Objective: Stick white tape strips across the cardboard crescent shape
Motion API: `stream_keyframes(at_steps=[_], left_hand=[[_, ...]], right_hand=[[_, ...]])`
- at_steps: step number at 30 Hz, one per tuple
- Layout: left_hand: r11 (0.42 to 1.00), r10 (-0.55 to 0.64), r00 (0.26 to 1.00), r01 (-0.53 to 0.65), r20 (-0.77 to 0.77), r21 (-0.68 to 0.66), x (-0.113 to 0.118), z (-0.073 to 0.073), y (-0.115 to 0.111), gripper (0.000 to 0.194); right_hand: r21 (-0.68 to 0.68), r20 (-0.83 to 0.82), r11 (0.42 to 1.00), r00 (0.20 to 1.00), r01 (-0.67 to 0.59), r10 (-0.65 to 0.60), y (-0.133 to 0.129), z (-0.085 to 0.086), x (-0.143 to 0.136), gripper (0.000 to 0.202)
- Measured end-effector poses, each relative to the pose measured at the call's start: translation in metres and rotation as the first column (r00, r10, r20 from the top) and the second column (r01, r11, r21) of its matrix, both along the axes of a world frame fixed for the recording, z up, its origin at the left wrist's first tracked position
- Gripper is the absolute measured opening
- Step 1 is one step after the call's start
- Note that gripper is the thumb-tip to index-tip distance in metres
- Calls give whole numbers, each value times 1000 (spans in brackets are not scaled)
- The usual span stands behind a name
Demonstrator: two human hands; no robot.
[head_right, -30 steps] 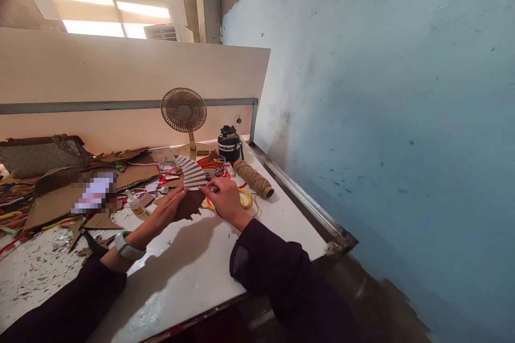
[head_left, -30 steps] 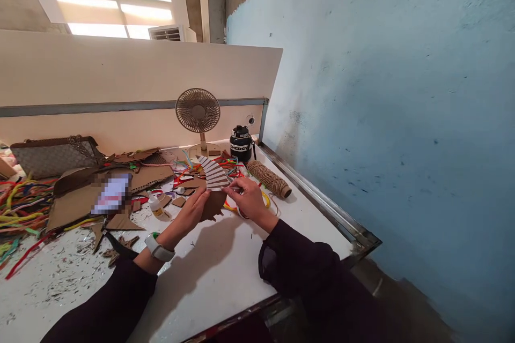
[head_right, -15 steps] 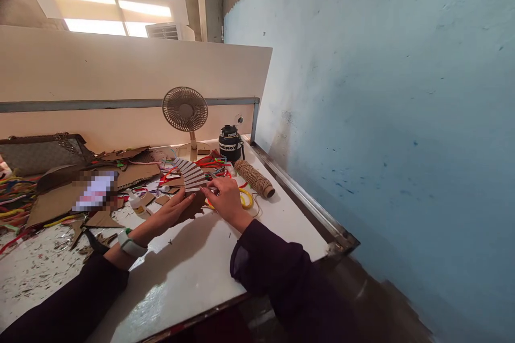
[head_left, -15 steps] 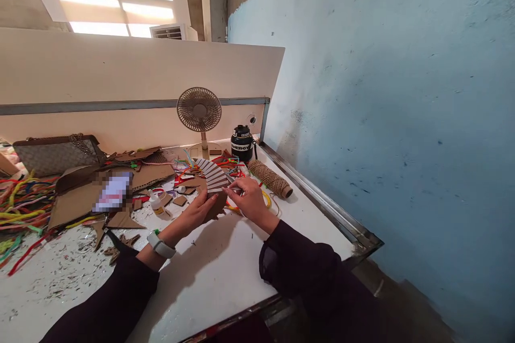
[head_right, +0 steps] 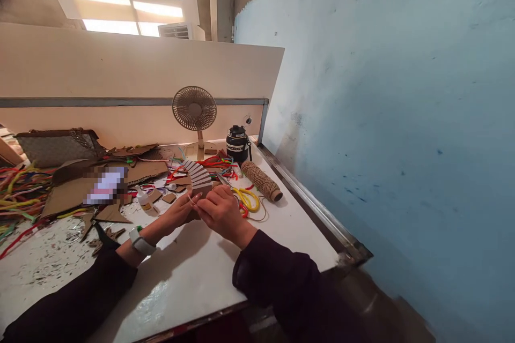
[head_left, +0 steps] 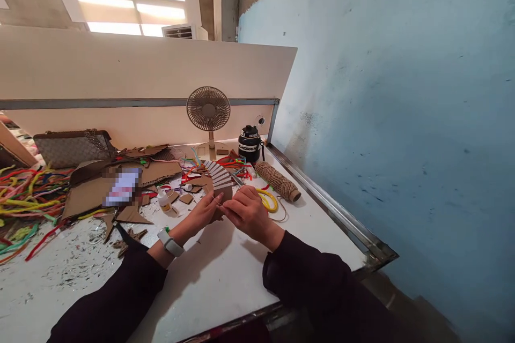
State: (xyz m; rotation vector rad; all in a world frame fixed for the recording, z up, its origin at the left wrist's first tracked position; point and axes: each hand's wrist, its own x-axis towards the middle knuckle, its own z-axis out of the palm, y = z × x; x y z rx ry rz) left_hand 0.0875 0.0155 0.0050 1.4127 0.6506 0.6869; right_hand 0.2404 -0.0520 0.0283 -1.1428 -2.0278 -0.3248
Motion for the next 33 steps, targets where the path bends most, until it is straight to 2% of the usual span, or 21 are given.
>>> stream_keyframes(at_steps=[4, 8, 11, 15, 22, 33], left_hand=[[1000, 2, 1000, -2, 11, -16, -1, 3, 0, 45], [999, -35, 999, 36, 12, -21, -1, 8, 0, 51], [998, -63, 998, 64, 17, -16, -1, 9, 1, 52], [994, -104, 994, 105, 19, -17, -3, 10, 2, 52], [991, -133, 991, 134, 22, -13, -9, 14, 3, 52], [986, -165, 986, 165, 31, -26, -9, 16, 4, 57]], right_hand=[[-70, -273, 997, 962, -33, 12, 3, 1, -1, 27], [-241, -574, 964, 818, -117, -44, 9, 2, 3, 29], [-321, -690, 924, 720, -207, -78, 14, 3, 8, 30], [-357, -712, 895, 698, -269, -74, 18, 4, 12, 31], [-369, -695, 898, 713, -241, -95, 17, 8, 15, 30], [-397, -709, 880, 696, -262, -113, 19, 8, 17, 28]])
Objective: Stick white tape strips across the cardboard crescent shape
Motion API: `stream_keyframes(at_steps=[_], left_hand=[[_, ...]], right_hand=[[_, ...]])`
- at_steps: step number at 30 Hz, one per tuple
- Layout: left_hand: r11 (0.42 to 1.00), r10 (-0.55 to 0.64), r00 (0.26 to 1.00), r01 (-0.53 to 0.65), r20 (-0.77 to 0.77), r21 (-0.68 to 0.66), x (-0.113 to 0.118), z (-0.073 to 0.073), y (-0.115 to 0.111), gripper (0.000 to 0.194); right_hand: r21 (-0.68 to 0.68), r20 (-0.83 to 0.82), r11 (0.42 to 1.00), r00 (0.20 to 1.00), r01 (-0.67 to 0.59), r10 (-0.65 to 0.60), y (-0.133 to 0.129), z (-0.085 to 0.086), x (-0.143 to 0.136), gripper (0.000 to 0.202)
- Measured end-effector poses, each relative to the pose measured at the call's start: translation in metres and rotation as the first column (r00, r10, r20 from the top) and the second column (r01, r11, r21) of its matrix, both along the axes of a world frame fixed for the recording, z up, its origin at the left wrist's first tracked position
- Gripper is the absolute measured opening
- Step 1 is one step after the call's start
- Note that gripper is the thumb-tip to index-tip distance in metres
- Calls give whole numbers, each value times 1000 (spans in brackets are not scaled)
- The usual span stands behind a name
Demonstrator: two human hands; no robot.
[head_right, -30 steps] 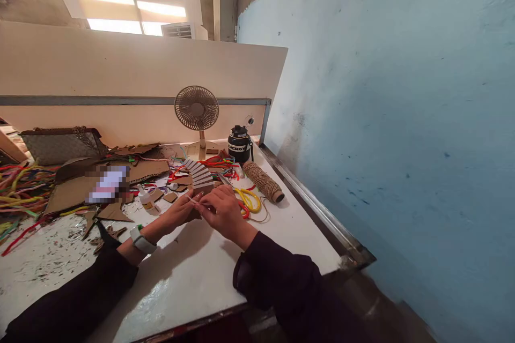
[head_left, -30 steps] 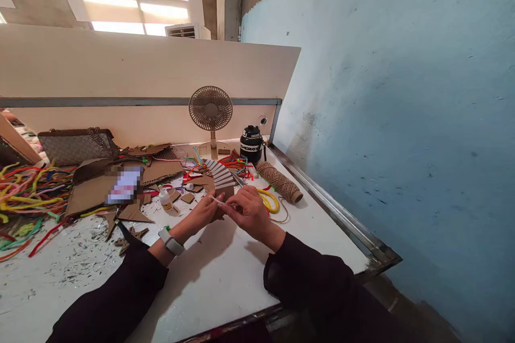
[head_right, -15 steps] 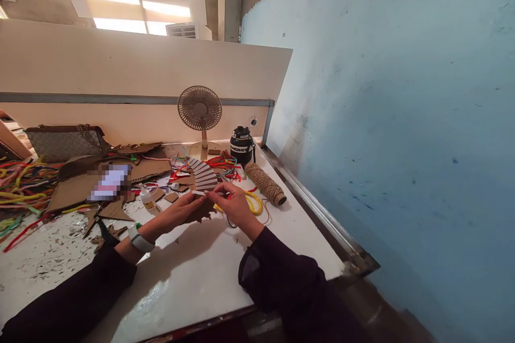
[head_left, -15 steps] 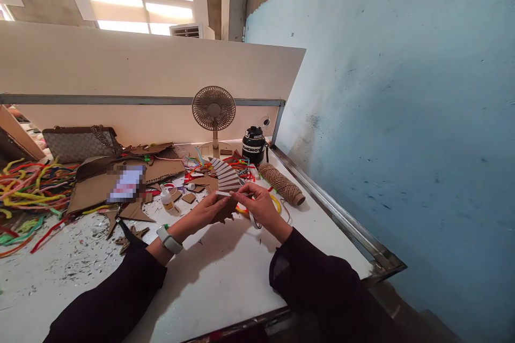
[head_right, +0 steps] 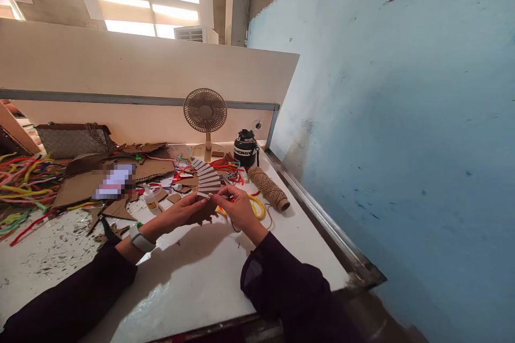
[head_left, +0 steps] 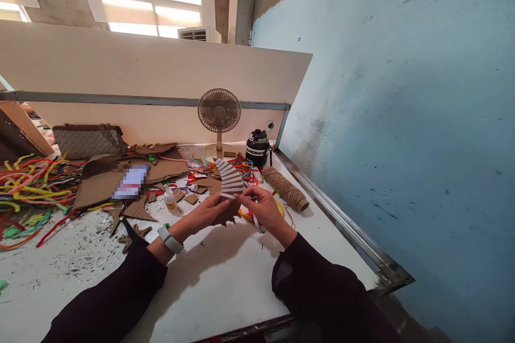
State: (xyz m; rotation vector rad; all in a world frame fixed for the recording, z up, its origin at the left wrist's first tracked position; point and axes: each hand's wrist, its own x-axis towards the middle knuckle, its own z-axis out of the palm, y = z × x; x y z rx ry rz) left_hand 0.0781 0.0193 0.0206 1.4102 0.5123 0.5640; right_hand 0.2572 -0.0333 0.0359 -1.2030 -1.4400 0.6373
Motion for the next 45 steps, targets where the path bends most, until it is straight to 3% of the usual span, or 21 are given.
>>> stream_keyframes(at_steps=[15, 37, 45], left_hand=[[1000, 8, 999, -7, 41, -23, -5, 10, -3, 47], [996, -13, 998, 18, 56, -83, -3, 1, 4, 55], [997, -16, 999, 20, 51, -78, -2, 8, 0, 57]], right_hand=[[-25, -6, 999, 999, 31, -31, 0, 1, 0, 28], [5, 33, 998, 997, 65, -65, 1, 0, 0, 28], [10, 50, 998, 996, 69, -69, 2, -3, 1, 28]])
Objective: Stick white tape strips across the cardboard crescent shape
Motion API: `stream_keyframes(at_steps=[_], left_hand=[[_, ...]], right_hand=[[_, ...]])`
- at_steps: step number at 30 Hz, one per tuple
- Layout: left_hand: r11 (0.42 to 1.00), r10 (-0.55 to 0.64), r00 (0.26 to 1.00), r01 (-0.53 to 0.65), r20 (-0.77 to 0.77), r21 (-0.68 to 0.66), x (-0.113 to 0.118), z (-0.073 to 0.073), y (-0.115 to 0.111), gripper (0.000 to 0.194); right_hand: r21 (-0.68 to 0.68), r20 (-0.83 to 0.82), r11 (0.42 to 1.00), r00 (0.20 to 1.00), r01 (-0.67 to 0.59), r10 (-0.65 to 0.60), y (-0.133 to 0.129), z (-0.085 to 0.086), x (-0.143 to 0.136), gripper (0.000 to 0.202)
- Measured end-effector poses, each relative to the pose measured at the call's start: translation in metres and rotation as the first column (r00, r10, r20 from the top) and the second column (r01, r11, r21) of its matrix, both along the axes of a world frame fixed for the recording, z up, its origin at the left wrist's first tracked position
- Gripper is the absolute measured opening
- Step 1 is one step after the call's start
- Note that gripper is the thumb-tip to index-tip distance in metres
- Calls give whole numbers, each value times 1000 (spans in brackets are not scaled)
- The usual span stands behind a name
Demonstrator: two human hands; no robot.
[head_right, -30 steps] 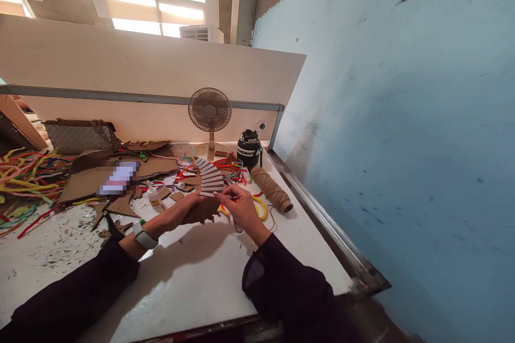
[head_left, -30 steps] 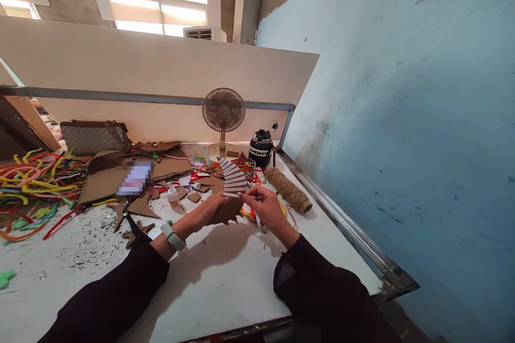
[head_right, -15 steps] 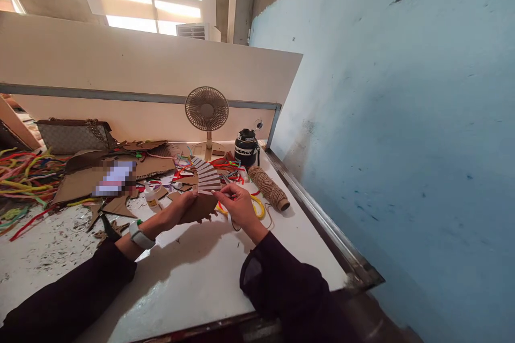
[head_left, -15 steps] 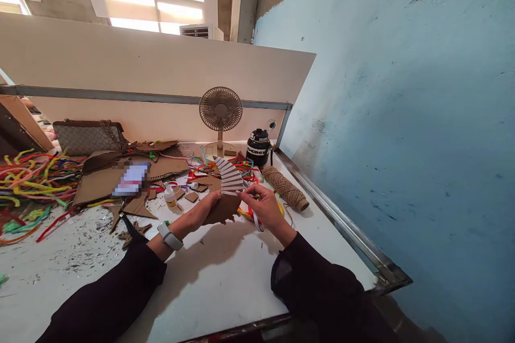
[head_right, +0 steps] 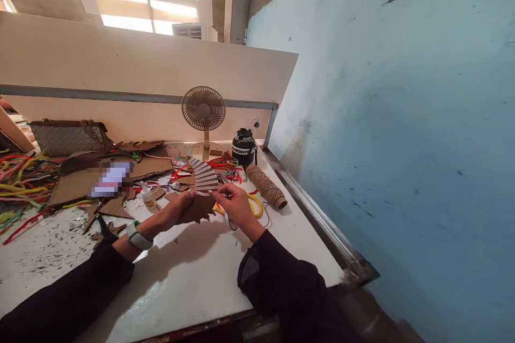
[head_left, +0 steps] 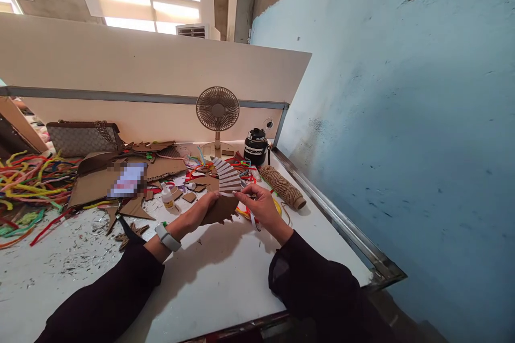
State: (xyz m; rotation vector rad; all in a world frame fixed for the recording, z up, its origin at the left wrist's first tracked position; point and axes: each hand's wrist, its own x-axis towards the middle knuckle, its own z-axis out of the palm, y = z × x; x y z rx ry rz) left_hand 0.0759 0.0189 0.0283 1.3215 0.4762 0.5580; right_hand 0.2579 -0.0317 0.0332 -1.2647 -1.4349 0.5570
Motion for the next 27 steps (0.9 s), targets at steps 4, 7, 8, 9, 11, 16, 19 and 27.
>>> stream_keyframes(at_steps=[4, 7, 8, 9, 11, 16, 19, 27], left_hand=[[1000, 18, 1000, -18, -15, 21, 0, 1, -1, 55], [999, 33, 999, -33, -27, 29, 0, 1, -2, 53], [999, 44, 998, -43, -35, 24, 0, 1, -2, 53], [998, 54, 998, -54, -42, 14, 0, 0, -3, 53], [998, 66, 997, -66, -47, -5, 1, -2, -2, 53], [998, 56, 998, -56, -35, 4, 2, -7, 0, 51], [998, 70, 997, -69, -40, 11, 2, -8, 0, 51], [996, 92, 994, -91, -57, 21, 4, -5, -1, 55]], right_hand=[[-3, -5, 1000, 1000, 10, -10, 1, -1, 0, 28], [-3, -6, 1000, 1000, 4, -4, 1, 0, 0, 28], [-3, -8, 1000, 1000, 3, -3, 1, 0, 0, 28], [-3, -10, 1000, 1000, 2, -2, 1, 0, 0, 29], [-4, -13, 1000, 1000, 0, 0, 1, 0, -1, 29], [-6, -12, 1000, 1000, 6, -6, 1, 0, -1, 30], [-4, -8, 1000, 1000, 12, -12, 0, 0, 0, 30], [6, 6, 1000, 1000, 18, -18, 1, -1, 0, 29]])
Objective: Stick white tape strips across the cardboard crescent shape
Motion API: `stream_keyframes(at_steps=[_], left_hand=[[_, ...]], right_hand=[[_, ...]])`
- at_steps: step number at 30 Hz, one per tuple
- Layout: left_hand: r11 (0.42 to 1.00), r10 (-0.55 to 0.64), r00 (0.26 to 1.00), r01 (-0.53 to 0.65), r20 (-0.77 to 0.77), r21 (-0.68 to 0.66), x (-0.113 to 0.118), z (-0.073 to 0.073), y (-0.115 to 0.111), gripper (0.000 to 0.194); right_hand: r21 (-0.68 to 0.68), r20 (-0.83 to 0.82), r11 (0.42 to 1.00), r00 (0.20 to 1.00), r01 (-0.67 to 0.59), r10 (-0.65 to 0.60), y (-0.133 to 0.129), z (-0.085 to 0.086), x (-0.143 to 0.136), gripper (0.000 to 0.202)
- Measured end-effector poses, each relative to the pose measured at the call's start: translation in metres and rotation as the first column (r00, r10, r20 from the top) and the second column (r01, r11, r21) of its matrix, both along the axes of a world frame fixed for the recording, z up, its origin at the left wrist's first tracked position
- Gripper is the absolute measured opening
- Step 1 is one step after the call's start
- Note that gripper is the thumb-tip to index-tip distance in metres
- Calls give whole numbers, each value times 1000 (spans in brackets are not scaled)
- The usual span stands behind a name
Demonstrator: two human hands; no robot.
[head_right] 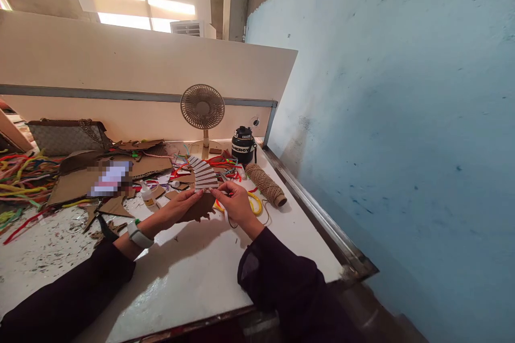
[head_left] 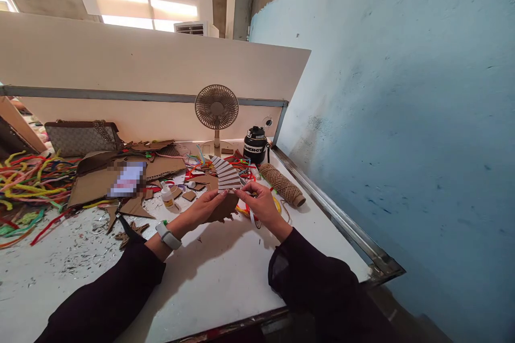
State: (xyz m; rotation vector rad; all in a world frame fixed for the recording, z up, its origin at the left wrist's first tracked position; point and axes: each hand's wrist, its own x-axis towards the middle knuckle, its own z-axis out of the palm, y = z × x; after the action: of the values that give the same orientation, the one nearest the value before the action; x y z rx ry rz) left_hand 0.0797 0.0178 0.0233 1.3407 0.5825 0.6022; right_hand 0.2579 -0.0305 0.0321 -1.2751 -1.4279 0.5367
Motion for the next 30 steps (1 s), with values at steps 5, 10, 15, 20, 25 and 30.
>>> stream_keyframes(at_steps=[5, 10, 15, 20, 25, 30], left_hand=[[1000, 1, 1000, -1, -11, 2, 1, 2, -1, 57], [1000, 16, 1000, -16, -24, 9, 3, -3, 0, 57], [999, 53, 998, -52, -44, 15, 6, -7, -3, 54], [996, 88, 995, -87, -56, 21, 6, -8, -5, 55], [998, 58, 997, -57, -58, 30, 3, -10, -4, 52], [999, 45, 998, -44, -39, 24, 3, -6, -8, 51]], right_hand=[[15, 28, 1000, 999, 19, -19, 0, -3, 0, 29], [99, 218, 986, 964, 134, -153, 1, -7, 2, 28], [214, 397, 952, 871, 219, -289, -1, -7, 2, 29], [197, 426, 939, 838, 281, -340, 0, -4, 3, 32], [89, 310, 975, 924, 205, -223, 3, -2, 9, 37], [-83, 4, 994, 997, -74, 75, 6, 0, 16, 38]])
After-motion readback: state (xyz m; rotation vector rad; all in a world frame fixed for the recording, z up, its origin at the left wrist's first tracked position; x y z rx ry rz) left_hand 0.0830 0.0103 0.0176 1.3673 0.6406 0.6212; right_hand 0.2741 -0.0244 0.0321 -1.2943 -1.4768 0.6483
